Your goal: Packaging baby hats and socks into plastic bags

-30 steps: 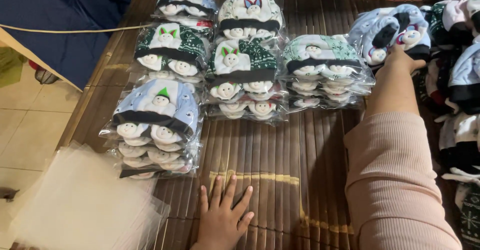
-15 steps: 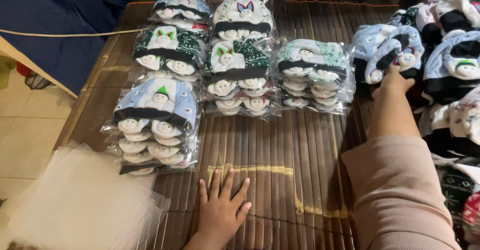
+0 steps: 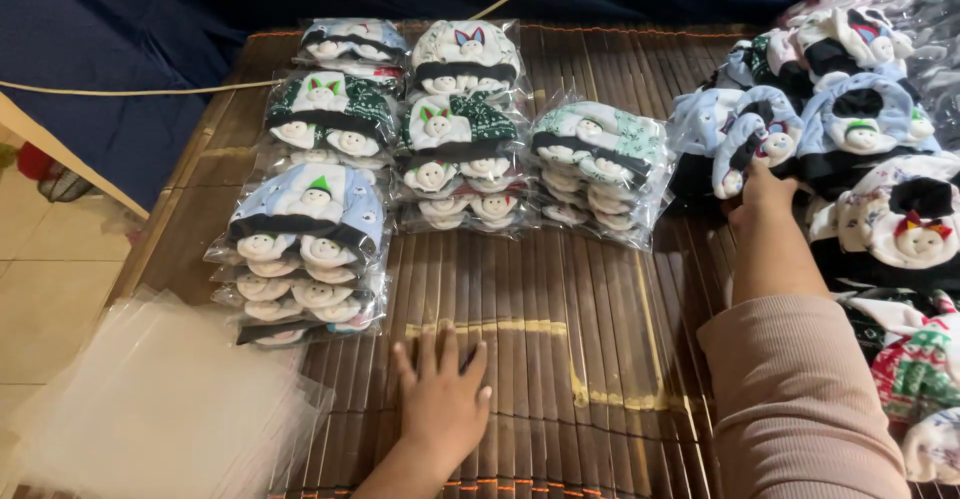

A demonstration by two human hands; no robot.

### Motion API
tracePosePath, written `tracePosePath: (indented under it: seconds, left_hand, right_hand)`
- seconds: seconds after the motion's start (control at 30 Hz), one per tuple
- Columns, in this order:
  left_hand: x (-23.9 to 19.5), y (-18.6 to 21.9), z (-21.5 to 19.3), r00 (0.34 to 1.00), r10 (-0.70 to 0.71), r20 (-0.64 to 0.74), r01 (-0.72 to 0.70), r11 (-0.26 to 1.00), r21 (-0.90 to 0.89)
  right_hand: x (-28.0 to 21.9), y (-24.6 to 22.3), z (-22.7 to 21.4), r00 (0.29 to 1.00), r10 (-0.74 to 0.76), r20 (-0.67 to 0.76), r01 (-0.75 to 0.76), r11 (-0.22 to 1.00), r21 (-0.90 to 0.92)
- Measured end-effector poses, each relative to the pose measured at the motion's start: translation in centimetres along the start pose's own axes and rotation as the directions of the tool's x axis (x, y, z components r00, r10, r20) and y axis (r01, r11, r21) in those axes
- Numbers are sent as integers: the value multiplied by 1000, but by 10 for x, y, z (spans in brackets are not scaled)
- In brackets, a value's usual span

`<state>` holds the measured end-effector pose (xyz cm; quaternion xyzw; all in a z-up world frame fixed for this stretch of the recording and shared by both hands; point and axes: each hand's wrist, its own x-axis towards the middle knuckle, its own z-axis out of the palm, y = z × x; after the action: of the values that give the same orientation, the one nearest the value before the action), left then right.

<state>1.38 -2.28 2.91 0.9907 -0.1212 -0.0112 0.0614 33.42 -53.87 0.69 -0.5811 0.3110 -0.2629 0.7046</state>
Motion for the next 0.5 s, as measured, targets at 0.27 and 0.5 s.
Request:
tracePosePath:
  seconds: [0.27, 0.5]
  left_hand:
    - [141, 106, -25, 532, 555, -639, -477, 820, 316]
    - [238, 141, 0, 592, 671, -447, -309, 701, 643]
  right_hand:
    - [35, 40, 5, 990, 73, -117, -79, 996, -47]
    - [3, 39, 9, 979, -29, -200, 23, 999, -35]
